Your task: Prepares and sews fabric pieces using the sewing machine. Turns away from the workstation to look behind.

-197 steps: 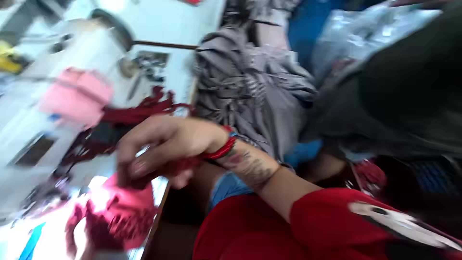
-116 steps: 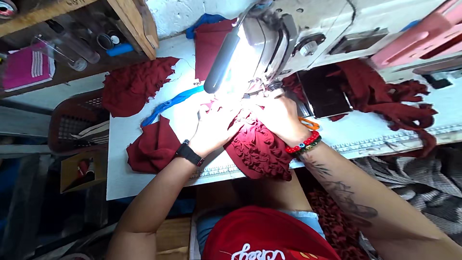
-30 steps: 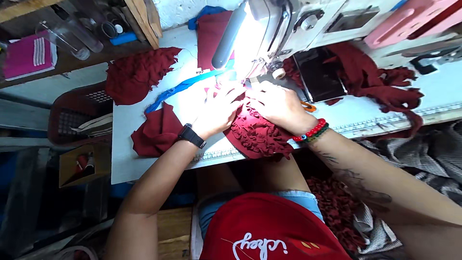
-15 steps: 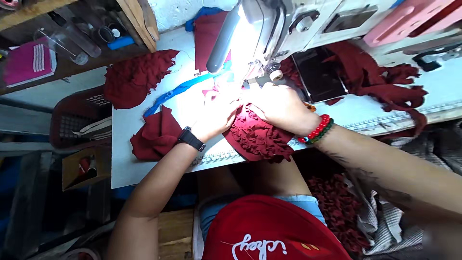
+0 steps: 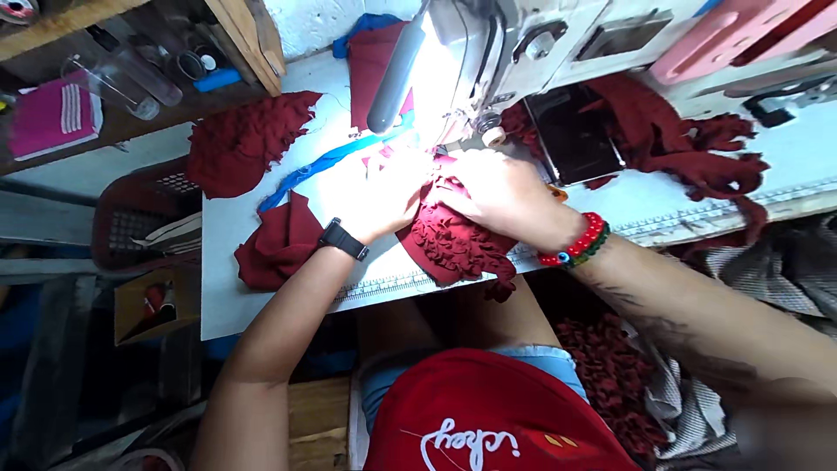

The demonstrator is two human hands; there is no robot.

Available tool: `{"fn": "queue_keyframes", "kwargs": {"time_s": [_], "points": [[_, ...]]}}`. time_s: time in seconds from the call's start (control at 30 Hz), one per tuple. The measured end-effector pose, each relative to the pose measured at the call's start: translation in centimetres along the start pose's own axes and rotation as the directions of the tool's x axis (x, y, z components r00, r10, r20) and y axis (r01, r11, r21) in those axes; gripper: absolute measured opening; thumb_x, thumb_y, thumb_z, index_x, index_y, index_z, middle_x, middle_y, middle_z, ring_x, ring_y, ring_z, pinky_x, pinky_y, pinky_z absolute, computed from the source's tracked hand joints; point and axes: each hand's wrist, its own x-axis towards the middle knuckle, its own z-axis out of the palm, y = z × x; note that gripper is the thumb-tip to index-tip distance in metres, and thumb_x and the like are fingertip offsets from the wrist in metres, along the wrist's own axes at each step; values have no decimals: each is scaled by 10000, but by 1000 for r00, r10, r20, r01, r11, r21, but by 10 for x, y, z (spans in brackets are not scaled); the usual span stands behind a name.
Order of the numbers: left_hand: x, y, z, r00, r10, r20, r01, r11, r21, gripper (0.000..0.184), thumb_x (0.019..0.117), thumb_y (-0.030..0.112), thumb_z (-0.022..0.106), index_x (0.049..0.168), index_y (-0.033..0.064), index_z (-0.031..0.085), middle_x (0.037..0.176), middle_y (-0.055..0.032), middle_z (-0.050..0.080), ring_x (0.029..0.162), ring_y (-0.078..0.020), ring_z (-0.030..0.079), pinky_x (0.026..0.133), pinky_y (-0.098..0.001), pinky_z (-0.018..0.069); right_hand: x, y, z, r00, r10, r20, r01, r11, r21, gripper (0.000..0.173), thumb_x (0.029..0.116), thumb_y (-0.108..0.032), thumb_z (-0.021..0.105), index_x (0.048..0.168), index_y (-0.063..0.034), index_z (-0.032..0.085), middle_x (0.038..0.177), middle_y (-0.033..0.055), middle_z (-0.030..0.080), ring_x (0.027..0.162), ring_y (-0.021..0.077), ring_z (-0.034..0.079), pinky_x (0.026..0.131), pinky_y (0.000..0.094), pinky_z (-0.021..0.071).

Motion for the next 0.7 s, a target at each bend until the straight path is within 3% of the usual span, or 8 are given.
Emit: {"fn": "queue_keyframes", "kwargs": {"time_s": [0.13, 0.2, 0.27, 0.33, 0.4, 0.5, 0.6, 0.7], "points": [[8, 2, -2, 994, -105, -8, 104, 990, -95, 336, 982, 193, 504, 1253, 148, 699, 1326, -77, 658, 1315, -279, 548, 1088, -579, 358, 1, 3, 1, 988, 94, 123, -101, 993, 57, 336, 1013, -264, 525, 1090, -3, 721, 1031, 226, 700, 1026, 422, 682, 828, 607, 529], [11, 5, -6, 990, -141, 4, 141, 984, -111, 328, 1007, 201, 493, 1256, 170, 704, 1325, -56, 664, 1307, -261, 557, 1087, -566, 369, 12, 9, -4, 962, 169, 213, -216, 952, 219, 301, 1008, -243, 531, 1011, -33, 746, 975, 188, 721, 965, 365, 694, 812, 603, 524], [12, 8, -9, 984, -175, 34, 178, 972, -150, 335, 1023, 201, 475, 1263, 169, 706, 1341, -68, 656, 1318, -273, 547, 1073, -568, 374, 24, 9, -16, 879, 263, 398, -419, 824, 381, 278, 1062, -191, 534, 1015, 4, 727, 921, 149, 693, 847, 243, 670, 786, 473, 543], [14, 10, -10, 980, -193, 49, 199, 964, -175, 334, 1018, 216, 483, 1260, 153, 705, 1356, -85, 647, 1320, -292, 539, 1041, -566, 385, 34, 4, -23, 705, 382, 598, -702, 496, 511, 218, 1090, -203, 496, 1055, -42, 639, 800, 33, 586, 646, 86, 580, 618, 262, 530], [15, 10, -6, 973, -225, 56, 231, 958, -169, 342, 994, 272, 529, 1262, 143, 699, 1377, -107, 630, 1355, -308, 513, 1089, -564, 381, 36, 4, -22, 590, 404, 699, -790, 111, 603, 147, 1053, -177, 517, 1013, -85, 624, 698, -1, 595, 537, 69, 571, 506, 219, 505], [20, 12, 1, 967, -256, -4, 254, 961, -107, 306, 976, 345, 582, 1183, 178, 733, 1315, -65, 670, 1330, -276, 544, 1098, -608, 338, 34, 6, -17, 554, 356, 752, -759, -156, 633, 145, 1038, -144, 505, 936, -101, 599, 618, -34, 537, 441, 10, 468, 407, 147, 400], [23, 9, 2, 974, -221, -44, 217, 972, -89, 294, 1023, 331, 562, 1155, 151, 753, 1266, -74, 698, 1294, -286, 578, 1095, -614, 344, 30, 6, -20, 602, 350, 718, -766, 2, 642, 163, 1053, -167, 510, 981, -99, 639, 645, -49, 527, 419, -15, 389, 370, 131, 317], [23, 7, 2, 976, -207, -63, 202, 976, -87, 286, 1039, 302, 525, 1123, 142, 747, 1219, -86, 703, 1249, -290, 603, 1059, -596, 390, 25, 8, -20, 773, 357, 524, -626, 564, 539, 171, 1070, -243, 545, 1083, -131, 673, 730, -36, 571, 520, 16, 450, 473, 182, 383]]}}
